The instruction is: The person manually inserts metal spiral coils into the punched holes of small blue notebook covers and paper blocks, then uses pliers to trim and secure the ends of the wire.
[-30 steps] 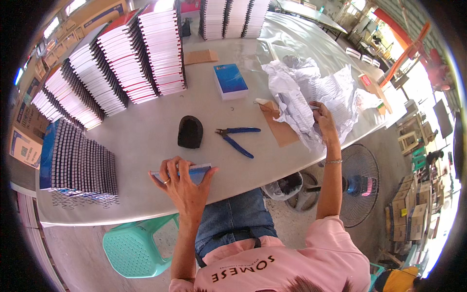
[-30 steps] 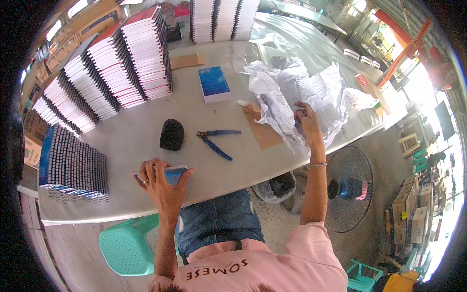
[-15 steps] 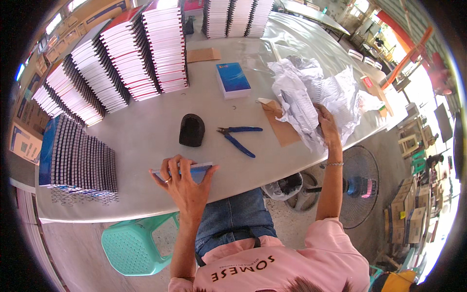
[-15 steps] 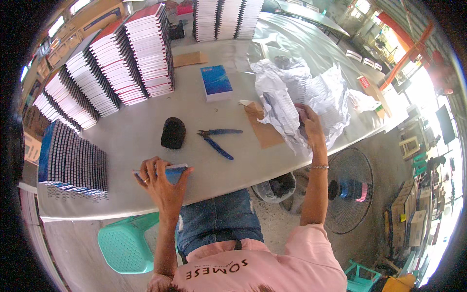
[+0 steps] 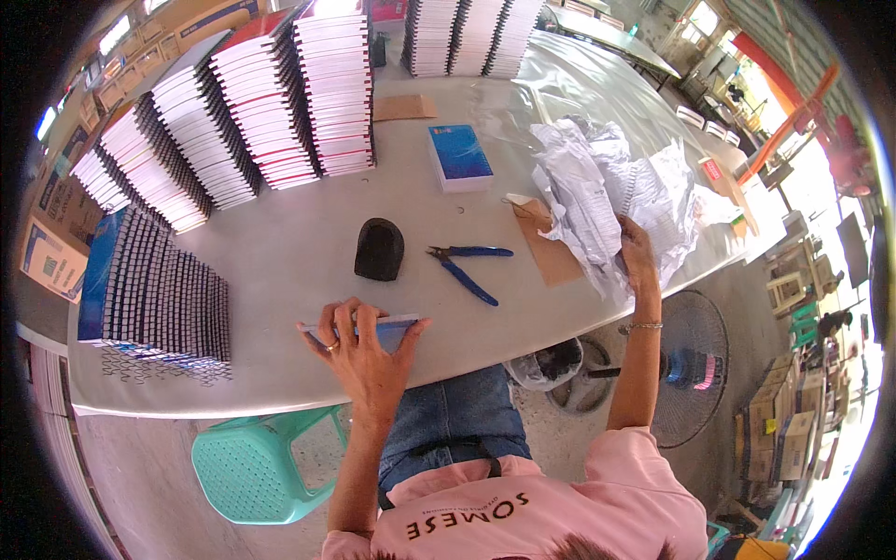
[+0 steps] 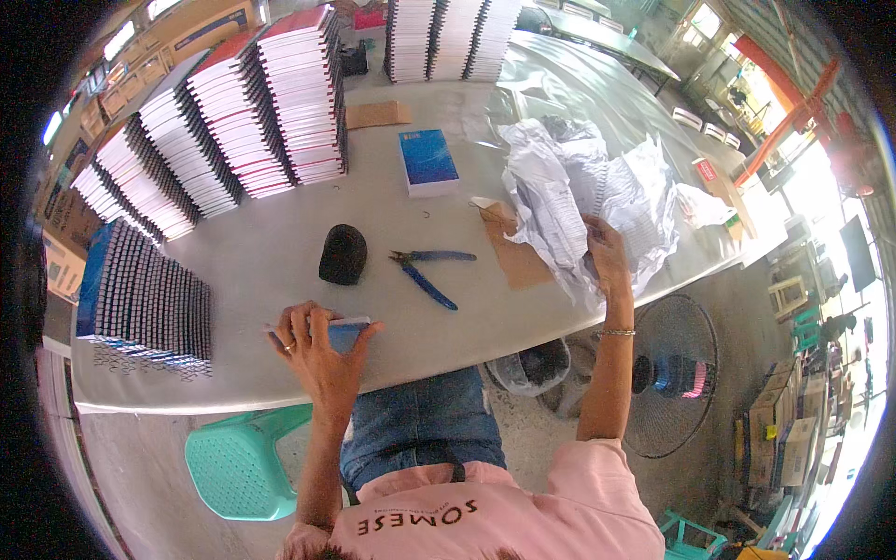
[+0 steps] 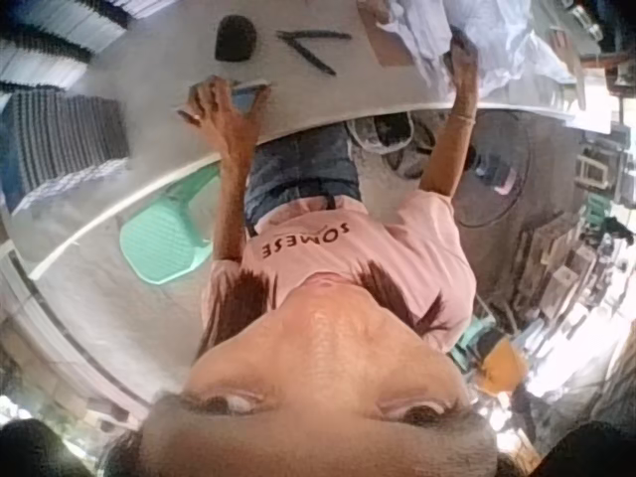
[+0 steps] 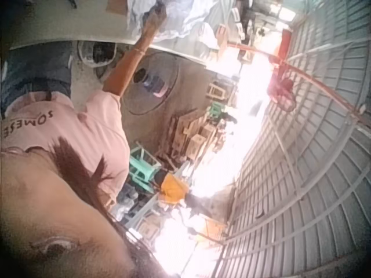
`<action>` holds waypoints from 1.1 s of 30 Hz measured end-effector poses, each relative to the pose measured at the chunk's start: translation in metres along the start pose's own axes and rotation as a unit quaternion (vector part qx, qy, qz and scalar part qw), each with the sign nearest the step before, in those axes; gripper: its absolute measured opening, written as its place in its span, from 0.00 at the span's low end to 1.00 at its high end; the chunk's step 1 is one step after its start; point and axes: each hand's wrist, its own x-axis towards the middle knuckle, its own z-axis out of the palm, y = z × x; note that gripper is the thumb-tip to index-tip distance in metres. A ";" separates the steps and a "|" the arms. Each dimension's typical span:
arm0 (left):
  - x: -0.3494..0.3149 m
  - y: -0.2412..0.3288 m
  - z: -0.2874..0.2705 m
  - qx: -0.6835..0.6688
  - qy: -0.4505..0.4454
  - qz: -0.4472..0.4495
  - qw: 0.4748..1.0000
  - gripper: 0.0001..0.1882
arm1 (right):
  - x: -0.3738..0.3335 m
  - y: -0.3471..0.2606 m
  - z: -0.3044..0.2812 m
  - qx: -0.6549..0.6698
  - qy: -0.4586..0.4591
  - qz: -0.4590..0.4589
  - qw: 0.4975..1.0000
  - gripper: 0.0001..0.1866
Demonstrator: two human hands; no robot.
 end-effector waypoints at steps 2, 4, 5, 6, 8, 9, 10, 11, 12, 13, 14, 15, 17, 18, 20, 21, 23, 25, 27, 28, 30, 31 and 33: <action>0.000 0.000 0.001 -0.001 0.006 0.002 1.000 0.29 | -0.001 -0.003 0.002 -0.011 0.004 0.002 1.000 0.15; 0.000 0.000 0.003 -0.008 0.008 0.001 1.000 0.28 | 0.000 0.000 -0.002 0.008 -0.003 -0.004 1.000 0.15; 0.000 0.001 0.003 -0.011 0.010 0.001 1.000 0.28 | 0.001 0.002 -0.005 0.018 -0.007 -0.007 1.000 0.15; 0.000 0.001 0.003 -0.014 0.011 0.002 1.000 0.28 | 0.002 0.005 -0.007 0.032 -0.008 -0.004 0.999 0.15; 0.000 0.002 0.004 -0.019 0.012 0.004 1.000 0.28 | 0.005 0.012 -0.012 0.060 -0.009 0.003 0.998 0.16; 0.000 0.002 0.004 -0.019 0.011 0.003 1.000 0.28 | 0.004 0.010 -0.010 0.078 -0.011 0.011 0.997 0.15; 0.000 0.002 0.003 -0.019 0.011 0.002 1.000 0.28 | 0.003 0.007 -0.008 0.097 -0.013 0.020 0.995 0.15; 0.000 0.002 0.004 -0.017 0.012 0.003 1.000 0.28 | 0.002 0.005 -0.006 0.115 -0.014 0.028 0.993 0.15; 0.000 0.001 0.003 -0.014 0.013 0.003 1.000 0.28 | 0.000 0.000 -0.003 0.107 -0.007 0.023 0.994 0.14; 0.000 0.001 0.003 -0.011 0.014 0.003 1.000 0.27 | -0.002 -0.005 0.001 0.100 0.000 0.019 0.995 0.14; 0.000 0.000 0.003 -0.009 0.012 0.003 1.000 0.28 | -0.005 -0.011 0.004 0.092 0.008 0.014 0.996 0.14; -0.001 0.000 0.003 -0.008 0.009 0.003 1.000 0.29 | -0.008 -0.016 0.006 0.082 0.024 -0.011 0.996 0.14; -0.002 0.000 0.003 -0.004 0.005 0.005 1.000 0.30 | -0.013 -0.023 0.009 0.062 0.057 -0.061 0.995 0.14; -0.002 -0.001 0.003 -0.002 0.005 0.007 1.000 0.30 | -0.012 -0.024 0.009 0.030 0.043 -0.055 0.997 0.13; -0.001 0.000 0.004 -0.003 0.003 0.010 1.000 0.31 | -0.013 -0.026 0.006 -0.036 0.020 -0.043 0.998 0.13; -0.001 0.001 0.003 -0.005 0.002 0.008 1.000 0.31 | -0.013 -0.025 0.007 -0.040 0.040 -0.057 0.997 0.12; 0.001 0.003 0.003 -0.010 0.000 0.009 1.000 0.31 | -0.012 -0.021 0.009 -0.048 0.079 -0.084 0.992 0.12; 0.002 0.002 0.002 -0.013 -0.002 0.010 1.000 0.32 | -0.012 -0.020 0.009 0.034 0.092 -0.130 0.987 0.11; 0.004 0.004 -0.001 -0.016 -0.002 0.013 1.000 0.31 | -0.012 -0.027 0.010 0.055 0.094 -0.174 0.979 0.10; 0.005 0.005 -0.002 -0.018 -0.003 0.014 1.000 0.31 | -0.014 -0.039 0.013 0.034 0.089 -0.194 0.976 0.10; 0.008 0.006 -0.003 -0.021 -0.004 0.008 1.000 0.29 | -0.021 -0.062 0.023 0.016 0.083 -0.225 0.971 0.09; 0.010 0.005 -0.004 -0.020 -0.006 0.003 1.000 0.28 | -0.026 -0.075 0.036 0.015 0.070 -0.222 0.972 0.09; 0.011 0.003 -0.001 -0.020 0.006 0.003 1.000 0.27 | -0.039 -0.097 0.058 0.009 0.042 -0.212 0.976 0.09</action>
